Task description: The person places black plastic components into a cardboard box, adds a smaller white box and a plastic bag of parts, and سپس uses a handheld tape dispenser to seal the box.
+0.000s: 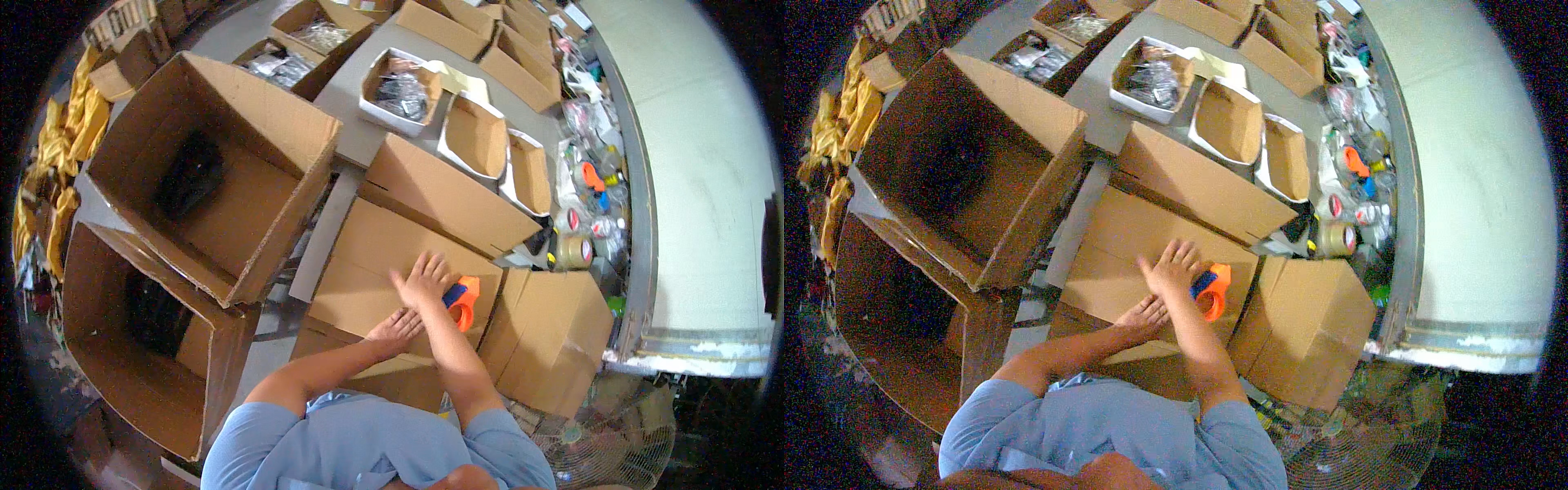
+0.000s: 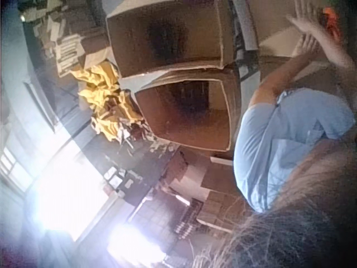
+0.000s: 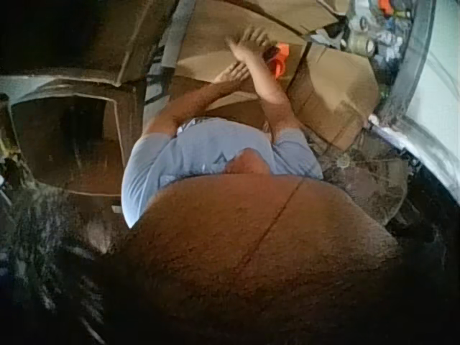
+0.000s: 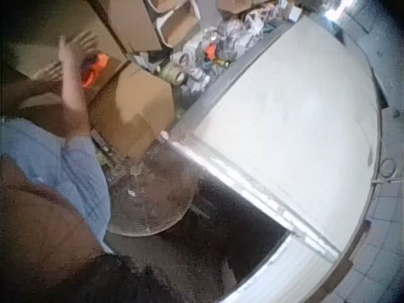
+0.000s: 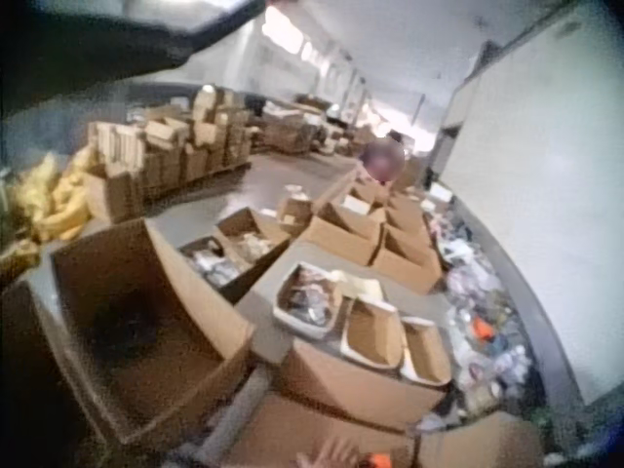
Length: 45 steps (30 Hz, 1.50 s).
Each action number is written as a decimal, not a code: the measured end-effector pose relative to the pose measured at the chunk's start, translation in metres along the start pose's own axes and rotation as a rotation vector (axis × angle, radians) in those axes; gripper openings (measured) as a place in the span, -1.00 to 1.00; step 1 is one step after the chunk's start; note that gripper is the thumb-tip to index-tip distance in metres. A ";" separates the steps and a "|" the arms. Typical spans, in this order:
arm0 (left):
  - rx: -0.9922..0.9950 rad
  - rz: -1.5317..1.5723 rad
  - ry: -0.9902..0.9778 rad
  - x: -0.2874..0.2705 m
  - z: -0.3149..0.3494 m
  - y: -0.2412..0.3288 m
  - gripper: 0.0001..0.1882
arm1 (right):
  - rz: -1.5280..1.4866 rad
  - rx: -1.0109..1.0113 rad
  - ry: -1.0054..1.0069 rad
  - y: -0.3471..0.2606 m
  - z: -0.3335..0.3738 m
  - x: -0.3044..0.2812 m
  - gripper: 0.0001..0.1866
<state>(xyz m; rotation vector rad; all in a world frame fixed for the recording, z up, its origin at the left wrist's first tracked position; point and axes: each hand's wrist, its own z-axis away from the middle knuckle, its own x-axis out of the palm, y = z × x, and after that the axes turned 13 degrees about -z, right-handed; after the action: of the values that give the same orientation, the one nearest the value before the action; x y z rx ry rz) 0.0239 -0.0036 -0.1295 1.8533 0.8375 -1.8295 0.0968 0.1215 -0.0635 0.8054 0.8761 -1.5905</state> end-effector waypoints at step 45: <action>-1.956 0.931 0.338 0.039 0.121 -0.048 -0.48 | -0.353 -0.729 -0.014 -0.094 -0.167 0.019 -0.56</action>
<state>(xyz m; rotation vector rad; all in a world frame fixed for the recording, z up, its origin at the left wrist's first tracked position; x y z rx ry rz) -0.0998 -0.0433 -0.1694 0.7366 0.9225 0.2248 0.0093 0.2689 -0.1510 0.1212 1.5222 -1.4005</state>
